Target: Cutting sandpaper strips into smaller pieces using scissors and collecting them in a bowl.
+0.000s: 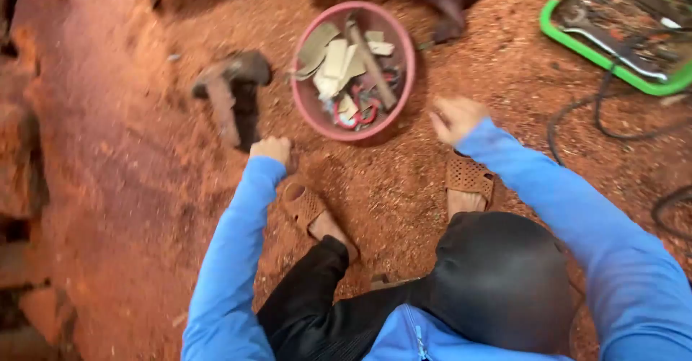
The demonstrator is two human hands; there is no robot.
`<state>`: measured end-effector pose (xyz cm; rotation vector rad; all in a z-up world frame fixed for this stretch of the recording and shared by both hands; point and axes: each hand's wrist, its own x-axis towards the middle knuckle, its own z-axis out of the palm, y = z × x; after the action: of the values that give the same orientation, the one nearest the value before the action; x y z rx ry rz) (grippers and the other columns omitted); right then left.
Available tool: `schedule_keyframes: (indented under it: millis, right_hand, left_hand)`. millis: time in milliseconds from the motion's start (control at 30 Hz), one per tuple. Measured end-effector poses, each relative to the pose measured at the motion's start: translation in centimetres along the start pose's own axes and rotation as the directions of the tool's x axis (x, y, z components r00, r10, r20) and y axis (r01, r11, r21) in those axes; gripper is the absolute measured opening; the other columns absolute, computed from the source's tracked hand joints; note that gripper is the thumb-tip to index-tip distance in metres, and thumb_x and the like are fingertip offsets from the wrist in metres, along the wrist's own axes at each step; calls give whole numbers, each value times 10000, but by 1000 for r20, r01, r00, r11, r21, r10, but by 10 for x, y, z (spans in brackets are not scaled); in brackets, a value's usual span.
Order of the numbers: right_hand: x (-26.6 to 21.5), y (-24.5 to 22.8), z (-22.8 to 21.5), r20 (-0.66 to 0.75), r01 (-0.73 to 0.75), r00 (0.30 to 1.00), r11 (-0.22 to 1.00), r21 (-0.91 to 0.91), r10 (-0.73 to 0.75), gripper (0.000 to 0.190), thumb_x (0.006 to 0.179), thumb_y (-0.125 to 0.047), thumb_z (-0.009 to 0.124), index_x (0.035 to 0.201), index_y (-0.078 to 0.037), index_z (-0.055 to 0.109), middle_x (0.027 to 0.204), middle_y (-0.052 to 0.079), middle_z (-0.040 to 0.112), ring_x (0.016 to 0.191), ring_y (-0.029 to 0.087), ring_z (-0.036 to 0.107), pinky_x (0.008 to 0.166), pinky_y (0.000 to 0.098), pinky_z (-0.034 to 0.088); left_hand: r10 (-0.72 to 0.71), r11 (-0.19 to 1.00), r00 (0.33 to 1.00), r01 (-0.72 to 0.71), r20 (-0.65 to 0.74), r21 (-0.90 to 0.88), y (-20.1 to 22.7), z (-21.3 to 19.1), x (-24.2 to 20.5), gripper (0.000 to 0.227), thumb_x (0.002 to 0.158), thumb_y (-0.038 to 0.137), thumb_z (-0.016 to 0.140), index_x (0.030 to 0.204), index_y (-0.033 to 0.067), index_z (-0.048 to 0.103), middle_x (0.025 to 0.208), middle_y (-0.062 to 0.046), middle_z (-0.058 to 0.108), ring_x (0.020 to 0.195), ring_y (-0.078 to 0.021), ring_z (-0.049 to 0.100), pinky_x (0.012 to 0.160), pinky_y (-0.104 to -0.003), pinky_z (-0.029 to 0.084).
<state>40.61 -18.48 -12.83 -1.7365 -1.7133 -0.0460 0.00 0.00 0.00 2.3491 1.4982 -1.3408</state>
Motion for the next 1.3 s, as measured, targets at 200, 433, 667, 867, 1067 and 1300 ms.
schedule_keyframes:
  millis: [200, 433, 667, 867, 1067, 1300]
  right_hand:
    - [107, -66, 60, 533, -2, 830, 956, -292, 164, 761, 745, -702, 710, 1197, -98, 614, 1254, 113, 594, 1137, 351, 591, 892, 486, 524]
    - [118, -39, 57, 484, 102, 859, 870, -482, 168, 564, 661, -532, 739, 1021, -106, 656, 1098, 75, 582, 1035, 315, 588, 770, 448, 523]
    - [140, -20, 1, 545, 331, 838, 788, -519, 8, 493, 767, -532, 674, 1065, -150, 585, 1083, 73, 586, 997, 321, 608, 757, 419, 538]
    - [158, 3, 28, 749, 436, 660, 779, -451, 64, 513, 768, -540, 633, 1136, -192, 552, 1149, 60, 628, 1124, 302, 609, 859, 422, 546]
    - [183, -38, -1, 753, 174, 630, 909, -378, 193, 354, 883, -482, 521, 1111, -215, 565, 1115, 71, 711, 1100, 317, 676, 902, 458, 565]
    - [156, -25, 30, 625, -421, 681, 902, -92, 382, 269, 831, -472, 671, 1063, -348, 726, 961, -10, 793, 1037, 301, 732, 944, 455, 575]
  left_hand:
    - [-95, 931, 989, 47, -115, -363, 13, -38, 5, 483, 841, 440, 735, 1300, 292, 705, 1229, -159, 730, 1162, -380, 702, 980, -527, 565]
    - [8, 848, 984, -100, -175, -521, 134, -4, 86, 363, 910, 437, 643, 1251, 325, 699, 1167, -135, 739, 1131, -364, 722, 970, -511, 581]
    - [24, 842, 989, -100, -147, -531, 185, 13, 118, 353, 987, 258, 530, 1270, 102, 672, 1320, -200, 598, 1139, -425, 692, 948, -546, 555]
    - [145, 906, 989, -134, -2, -402, 166, -14, 111, 550, 930, 386, 669, 1376, 67, 618, 1432, -234, 400, 1236, -455, 550, 891, -592, 540]
    - [145, 843, 932, -292, -332, -452, 127, -65, 66, 457, 874, 480, 606, 1162, 149, 737, 1216, -141, 530, 1151, -388, 615, 946, -521, 547]
    - [44, 639, 850, -428, -525, -639, 68, -129, 13, 228, 769, 383, 610, 734, 158, 618, 903, -89, 578, 979, -371, 660, 836, -502, 558]
